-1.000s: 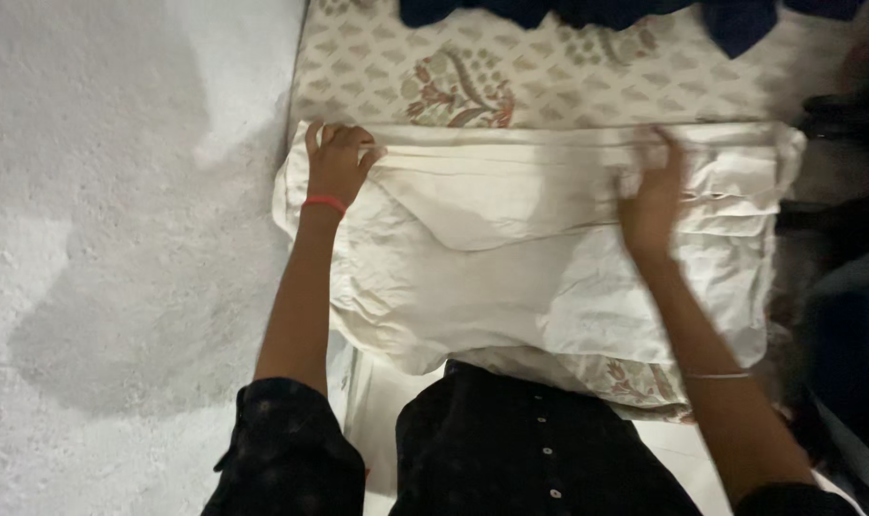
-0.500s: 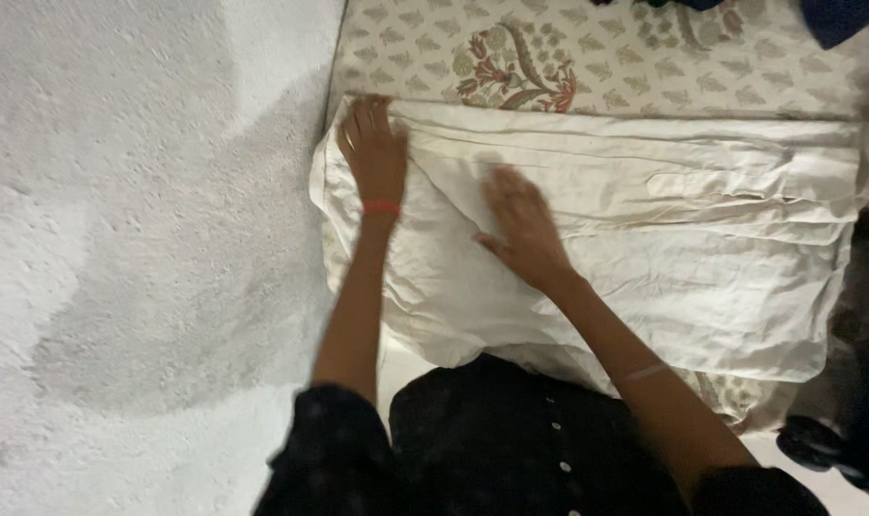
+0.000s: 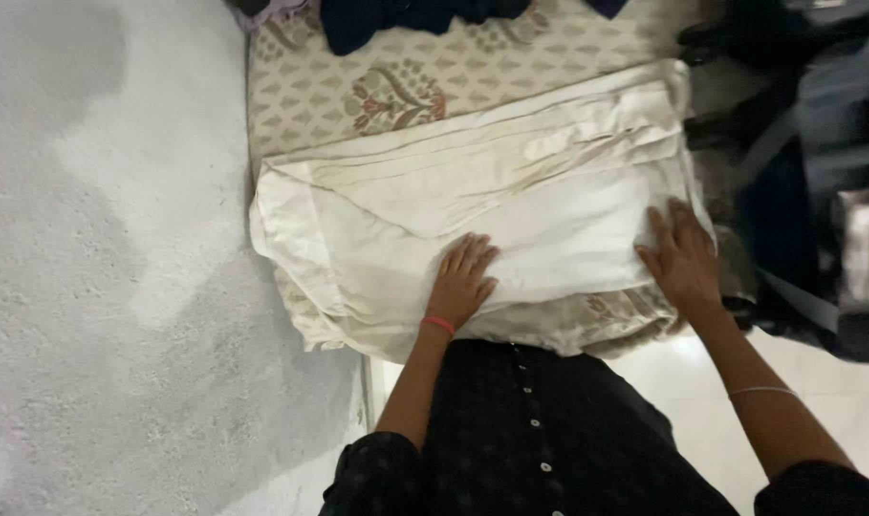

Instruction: The person folds a white shirt and a pair of dark pants by hand on a surface, then places each folded item into an open suitcase.

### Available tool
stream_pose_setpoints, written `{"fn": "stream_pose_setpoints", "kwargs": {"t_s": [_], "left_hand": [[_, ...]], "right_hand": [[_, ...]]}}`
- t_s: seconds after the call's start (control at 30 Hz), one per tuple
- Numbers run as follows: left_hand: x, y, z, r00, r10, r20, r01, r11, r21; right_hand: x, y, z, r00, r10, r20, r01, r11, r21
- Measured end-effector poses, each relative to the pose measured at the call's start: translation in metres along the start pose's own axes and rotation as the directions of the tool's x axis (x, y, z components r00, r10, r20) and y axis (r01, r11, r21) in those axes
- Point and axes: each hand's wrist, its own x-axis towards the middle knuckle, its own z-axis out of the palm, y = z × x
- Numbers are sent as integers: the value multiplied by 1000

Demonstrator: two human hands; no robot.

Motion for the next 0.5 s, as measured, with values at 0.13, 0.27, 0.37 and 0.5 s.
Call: {"fn": "stream_pose_setpoints", "kwargs": {"t_s": [0.13, 0.27, 0.37, 0.5], "left_hand": [[-13, 15, -24, 997, 69, 24, -70, 996, 59], [-39, 6, -26, 975, 92, 203, -124, 981, 149], [-53, -3, -29, 954, 98, 282, -170, 955, 241], [-63, 13, -56, 954, -32, 297, -110, 888, 446]], "right_hand": [[-19, 9, -26, 992, 41, 120, -28, 994, -108], [-29, 6, -51, 919, -123, 376, 177, 978, -113], [-24, 10, -54, 923, -198, 329, 226, 973, -48], [-18, 29, -60, 888, -309, 341, 371, 919, -134]]}}
